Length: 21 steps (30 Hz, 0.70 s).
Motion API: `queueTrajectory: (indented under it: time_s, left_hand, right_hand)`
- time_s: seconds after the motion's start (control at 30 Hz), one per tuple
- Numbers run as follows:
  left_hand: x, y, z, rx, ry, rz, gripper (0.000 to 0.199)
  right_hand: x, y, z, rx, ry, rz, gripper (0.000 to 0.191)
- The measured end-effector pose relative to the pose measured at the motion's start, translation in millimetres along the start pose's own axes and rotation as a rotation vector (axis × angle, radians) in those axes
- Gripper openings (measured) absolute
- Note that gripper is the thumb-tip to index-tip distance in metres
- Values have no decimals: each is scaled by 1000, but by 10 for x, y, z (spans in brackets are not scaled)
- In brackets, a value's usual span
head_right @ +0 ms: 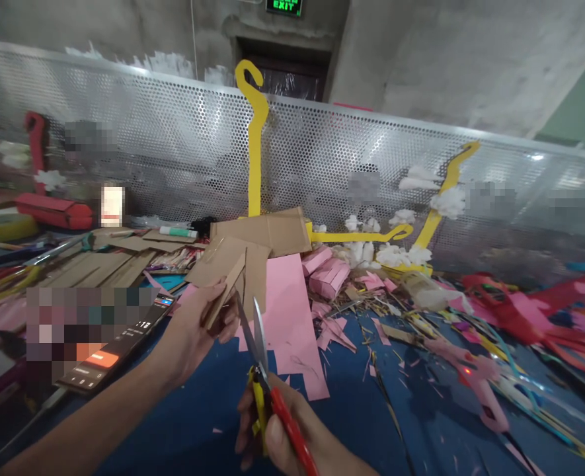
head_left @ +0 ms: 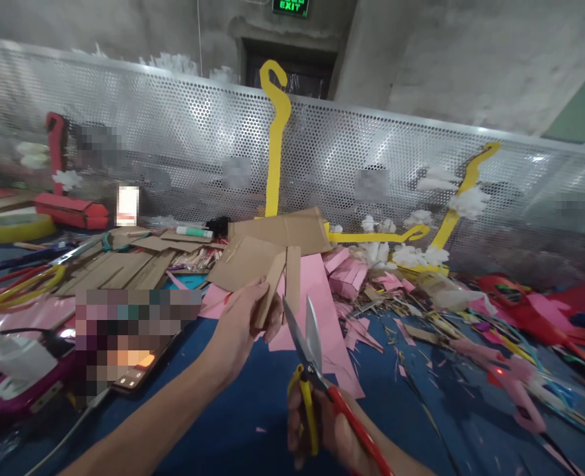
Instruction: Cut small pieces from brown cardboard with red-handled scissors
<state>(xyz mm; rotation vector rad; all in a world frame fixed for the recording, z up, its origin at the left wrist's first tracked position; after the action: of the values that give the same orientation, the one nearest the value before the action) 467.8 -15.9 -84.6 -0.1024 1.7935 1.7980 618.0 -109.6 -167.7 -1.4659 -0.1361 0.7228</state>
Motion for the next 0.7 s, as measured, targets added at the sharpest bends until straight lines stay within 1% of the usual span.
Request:
queueTrajectory:
  time_s: [0.07, 0.17, 0.2, 0.27, 0.37, 0.43, 0.5, 0.57, 0.63, 0.7]
  left_hand:
    - [20, -23, 6, -21, 41, 47, 26]
    - [62, -64, 6, -91, 120, 157, 27]
    - [67, -71, 3, -109, 131, 207, 28]
    - [53, -70, -8, -124, 114, 317, 32]
    - [-1, -41, -26, -123, 36, 465, 38]
    - [-37, -32, -34, -121, -33, 523, 40]
    - [-63, -53, -39, -104, -118, 550, 40]
    - [-71, -102, -45, -69, -188, 569, 39]
    - [-68, -162, -52, -23, -239, 584, 38]
    - [-67, -217, -59, 31, -291, 571, 38]
  right_hand:
    - [34, 69, 22, 0, -19, 49, 69]
    - [24, 55, 32, -20, 20, 113, 63]
    - [10, 28, 34, -20, 32, 118, 62]
    - [-11, -34, 38, -12, 41, 103, 59]
    - [-2, -103, 35, 32, 50, 67, 56]
    - [18, -124, 24, 49, 47, 47, 52]
    - [41, -132, 14, 47, 65, 33, 49]
    - [65, -133, 15, 41, 110, 37, 47]
    - [85, -129, 29, 54, 147, 55, 46]
    - [96, -120, 49, 70, 155, 79, 44]
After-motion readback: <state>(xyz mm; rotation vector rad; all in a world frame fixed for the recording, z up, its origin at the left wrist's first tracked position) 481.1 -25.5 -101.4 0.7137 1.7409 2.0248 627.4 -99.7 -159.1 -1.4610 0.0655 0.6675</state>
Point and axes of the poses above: each hand's wrist, its own z-axis towards the middle knuckle, its own x-axis out of the back of the hand, y = z × x, the point moved 3 cm from there along z, towards the middle knuckle, and after that the axes turned 5 degrees about x, right-handed, at the moved point
